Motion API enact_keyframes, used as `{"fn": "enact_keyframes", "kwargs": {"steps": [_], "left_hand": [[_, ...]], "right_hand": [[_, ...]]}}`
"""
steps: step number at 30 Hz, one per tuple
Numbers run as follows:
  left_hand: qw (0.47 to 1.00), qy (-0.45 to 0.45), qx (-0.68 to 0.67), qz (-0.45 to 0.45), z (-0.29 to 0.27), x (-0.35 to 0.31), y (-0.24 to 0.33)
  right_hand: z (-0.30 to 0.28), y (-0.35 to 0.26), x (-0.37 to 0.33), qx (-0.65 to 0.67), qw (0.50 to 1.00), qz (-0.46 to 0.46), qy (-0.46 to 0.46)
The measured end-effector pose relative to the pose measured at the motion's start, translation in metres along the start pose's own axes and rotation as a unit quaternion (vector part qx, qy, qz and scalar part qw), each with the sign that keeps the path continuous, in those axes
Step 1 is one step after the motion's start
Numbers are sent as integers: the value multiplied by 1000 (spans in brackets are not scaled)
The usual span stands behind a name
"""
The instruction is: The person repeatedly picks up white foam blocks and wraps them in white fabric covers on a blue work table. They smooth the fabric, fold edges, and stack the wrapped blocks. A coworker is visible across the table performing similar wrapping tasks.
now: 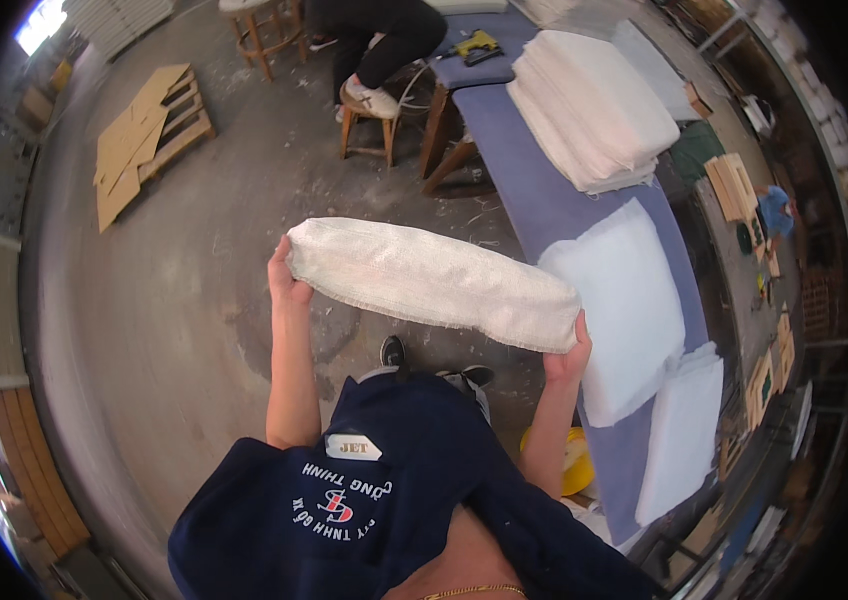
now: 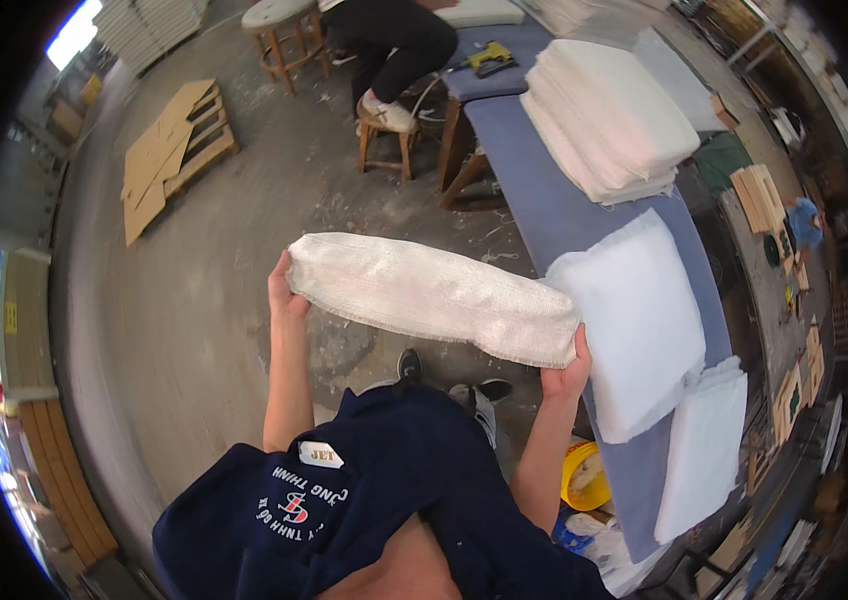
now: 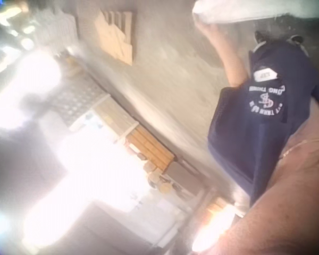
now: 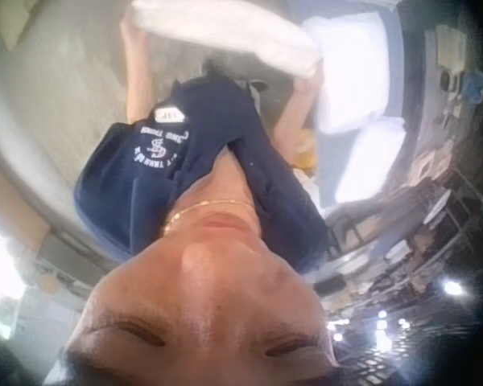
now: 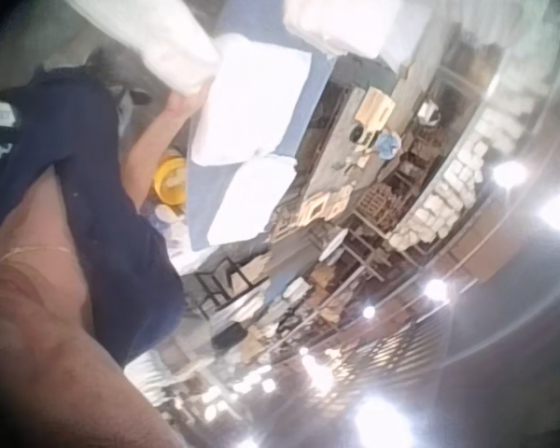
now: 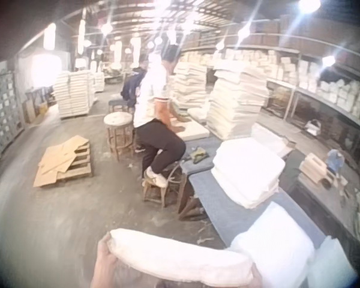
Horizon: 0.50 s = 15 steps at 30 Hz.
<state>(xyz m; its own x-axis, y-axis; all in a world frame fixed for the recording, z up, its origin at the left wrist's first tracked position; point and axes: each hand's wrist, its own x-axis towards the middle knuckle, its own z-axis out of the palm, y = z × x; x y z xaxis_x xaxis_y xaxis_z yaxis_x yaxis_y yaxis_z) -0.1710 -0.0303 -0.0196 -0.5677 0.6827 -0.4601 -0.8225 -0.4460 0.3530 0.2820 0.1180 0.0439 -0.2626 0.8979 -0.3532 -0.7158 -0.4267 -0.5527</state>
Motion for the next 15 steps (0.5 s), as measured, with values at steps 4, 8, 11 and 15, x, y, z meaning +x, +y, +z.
{"fn": "enact_keyframes", "kwargs": {"steps": [4,8,11,15], "left_hand": [[997,-76,25,6,92,0,20],[980,-195,27,13,213,3,7],[955,-293,43,-28,310,12,-28],[924,-369,53,-81,449,-18,-129]], "right_hand": [[30,-27,-7,45,997,-70,-10],[80,-90,-27,79,979,-187,22],[112,-158,-21,180,952,-242,57],[102,-274,-7,182,907,-380,19]]}}
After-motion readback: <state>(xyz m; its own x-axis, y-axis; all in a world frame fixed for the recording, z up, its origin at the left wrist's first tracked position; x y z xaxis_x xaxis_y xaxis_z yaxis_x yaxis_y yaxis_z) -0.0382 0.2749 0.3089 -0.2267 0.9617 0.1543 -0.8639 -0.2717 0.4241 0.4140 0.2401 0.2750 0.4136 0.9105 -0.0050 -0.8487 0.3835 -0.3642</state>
